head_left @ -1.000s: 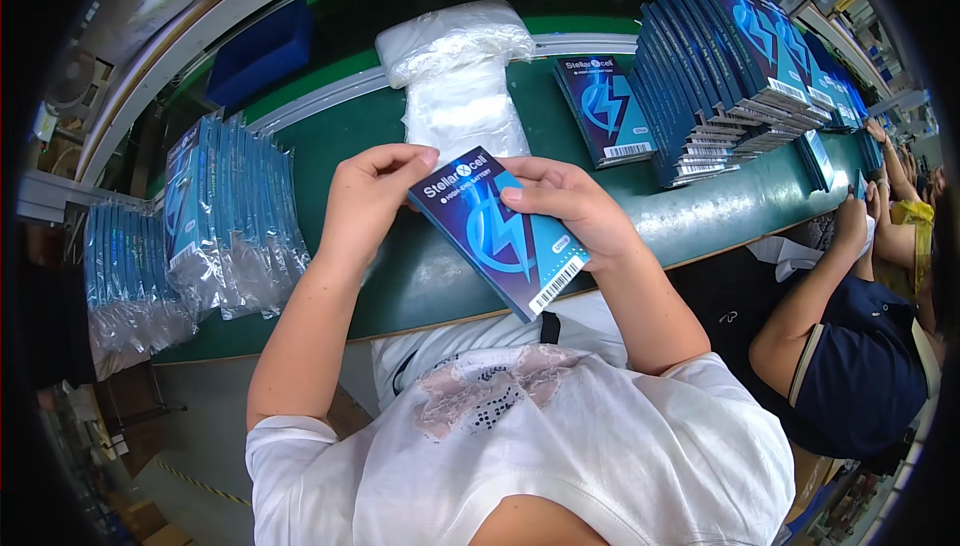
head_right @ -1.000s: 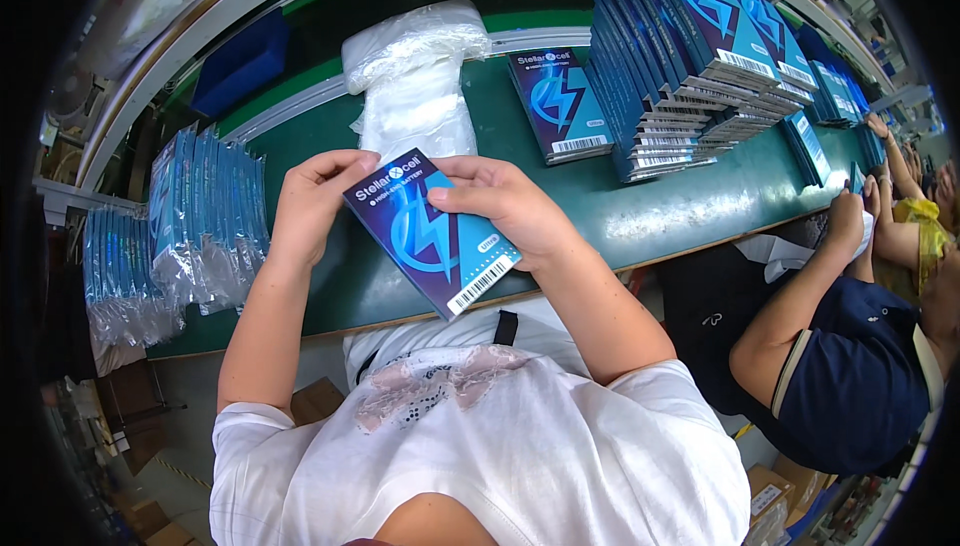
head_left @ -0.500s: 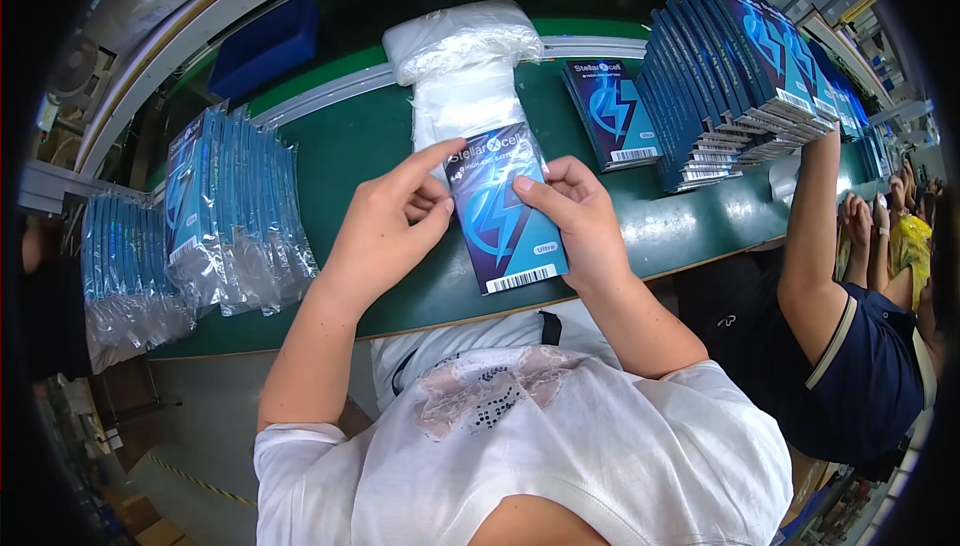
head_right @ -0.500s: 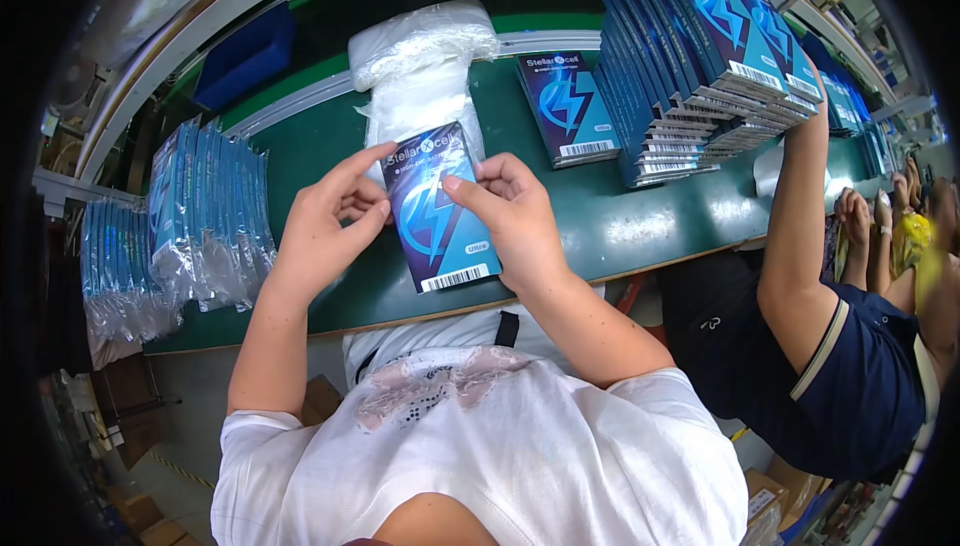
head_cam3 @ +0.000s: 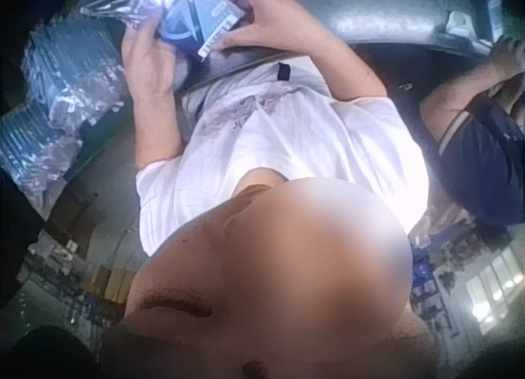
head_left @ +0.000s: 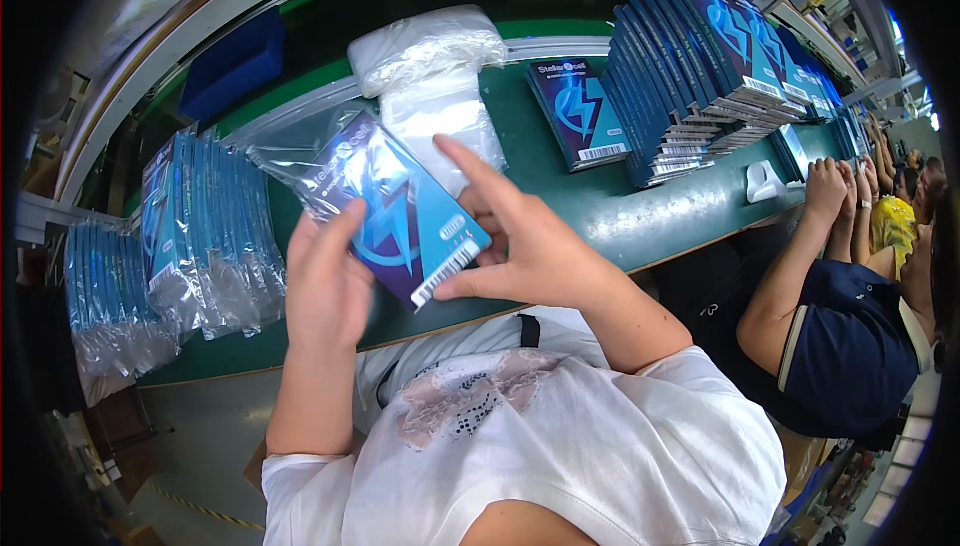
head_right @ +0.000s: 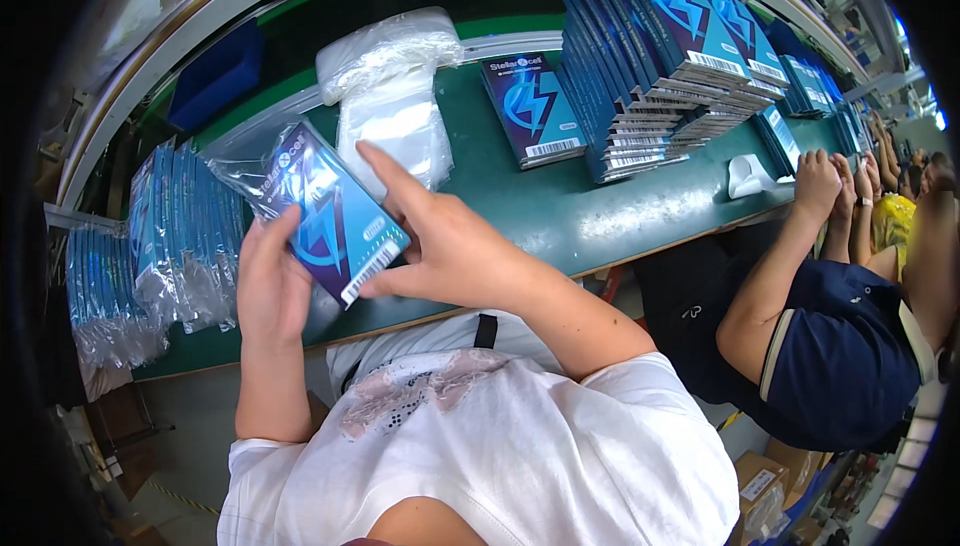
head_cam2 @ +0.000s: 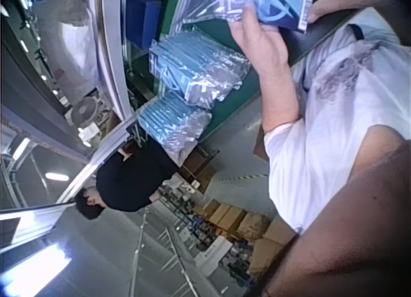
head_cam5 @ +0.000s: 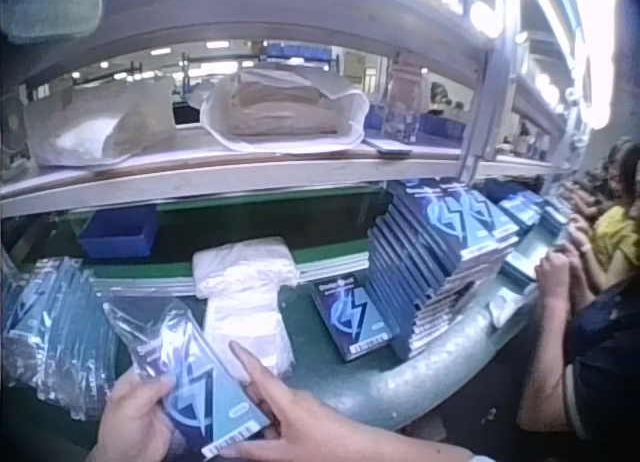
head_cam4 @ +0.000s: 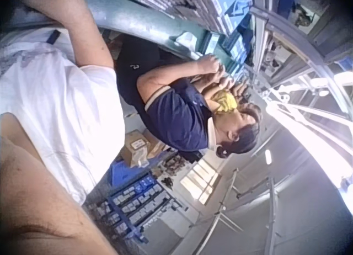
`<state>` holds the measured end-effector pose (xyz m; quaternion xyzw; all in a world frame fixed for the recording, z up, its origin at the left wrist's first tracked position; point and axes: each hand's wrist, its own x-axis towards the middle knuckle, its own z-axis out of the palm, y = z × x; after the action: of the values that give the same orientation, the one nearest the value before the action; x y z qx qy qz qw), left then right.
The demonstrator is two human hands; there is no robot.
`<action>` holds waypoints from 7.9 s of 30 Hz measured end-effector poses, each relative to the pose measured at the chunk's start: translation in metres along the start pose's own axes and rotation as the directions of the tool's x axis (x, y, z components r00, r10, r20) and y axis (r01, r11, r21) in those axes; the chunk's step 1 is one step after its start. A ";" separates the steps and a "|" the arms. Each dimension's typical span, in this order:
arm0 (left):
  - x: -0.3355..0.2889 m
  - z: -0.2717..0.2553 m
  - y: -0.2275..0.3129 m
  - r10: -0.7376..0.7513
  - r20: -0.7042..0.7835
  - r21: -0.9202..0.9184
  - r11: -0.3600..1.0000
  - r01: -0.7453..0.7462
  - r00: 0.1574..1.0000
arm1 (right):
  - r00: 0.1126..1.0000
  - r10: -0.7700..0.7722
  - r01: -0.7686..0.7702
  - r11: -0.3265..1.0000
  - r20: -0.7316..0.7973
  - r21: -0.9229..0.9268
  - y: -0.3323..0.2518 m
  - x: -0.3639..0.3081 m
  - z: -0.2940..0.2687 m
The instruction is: The person repeatedly picks up small blue packages labeled 'StellarCell' and places them into clear plastic bags. They then move the sealed bags to a growing stack on the left side of the green workbench. The process is continuous and repetitive throughout the clip.
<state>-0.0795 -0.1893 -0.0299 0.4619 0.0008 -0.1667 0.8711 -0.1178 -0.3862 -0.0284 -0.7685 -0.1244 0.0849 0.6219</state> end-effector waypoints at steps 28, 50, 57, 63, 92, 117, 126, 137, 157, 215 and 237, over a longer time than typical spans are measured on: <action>-0.001 -0.091 0.152 0.626 0.140 0.959 -0.279 0.052 0.767 | 0.831 -0.535 0.499 0.838 -0.153 -0.222 -0.001 0.000 0.006; 0.060 -0.019 -0.003 0.126 0.707 0.685 -0.367 -0.630 0.696 | 0.793 -0.219 -0.465 0.388 -0.569 -0.796 0.065 0.030 -0.056; 0.081 -0.017 -0.012 -0.039 0.621 0.701 -0.419 -0.577 0.783 | 0.757 -0.188 -0.183 0.859 -0.626 -0.479 0.040 0.012 -0.059; 0.080 -0.026 -0.011 0.131 0.714 0.681 -0.353 -0.641 0.687 | 0.758 0.052 0.138 0.962 -0.650 0.238 0.027 0.002 -0.053; 0.073 -0.013 -0.009 0.257 0.506 0.818 0.161 -0.553 0.823 | 0.982 0.165 -0.164 0.519 0.091 0.839 0.036 0.029 -0.018; 0.040 0.008 -0.025 -0.081 0.176 0.053 0.996 0.073 0.981 | 0.914 0.261 -0.107 0.893 -0.310 0.438 0.043 0.014 0.003; 0.003 0.028 -0.011 -0.278 0.363 0.079 0.960 0.268 0.889 | 0.739 -0.548 0.386 0.821 -0.391 -0.421 0.000 0.003 -0.019; 0.002 0.026 -0.012 -0.569 0.248 0.427 0.791 0.439 0.784 | 0.663 -0.722 0.683 0.691 -0.197 -0.236 -0.017 -0.006 0.015; -0.001 -0.092 0.152 0.598 0.135 0.969 -0.247 0.021 0.790 | 0.863 -0.442 0.354 0.874 -0.244 -0.332 0.014 0.012 -0.032; 0.057 -0.016 -0.012 0.103 0.139 0.814 0.554 -0.173 0.985 | 0.941 0.302 -0.100 0.677 -0.152 0.729 0.032 0.008 -0.016; 0.004 0.035 -0.019 -0.092 0.173 0.014 0.996 0.091 0.981 | 0.922 -0.214 0.224 0.974 -0.323 -0.004 -0.003 -0.018 -0.004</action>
<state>-0.0868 -0.2283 -0.0262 0.4476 -0.0543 -0.2462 0.8580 -0.1338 -0.3947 -0.0253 -0.7429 -0.1053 -0.1093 0.6520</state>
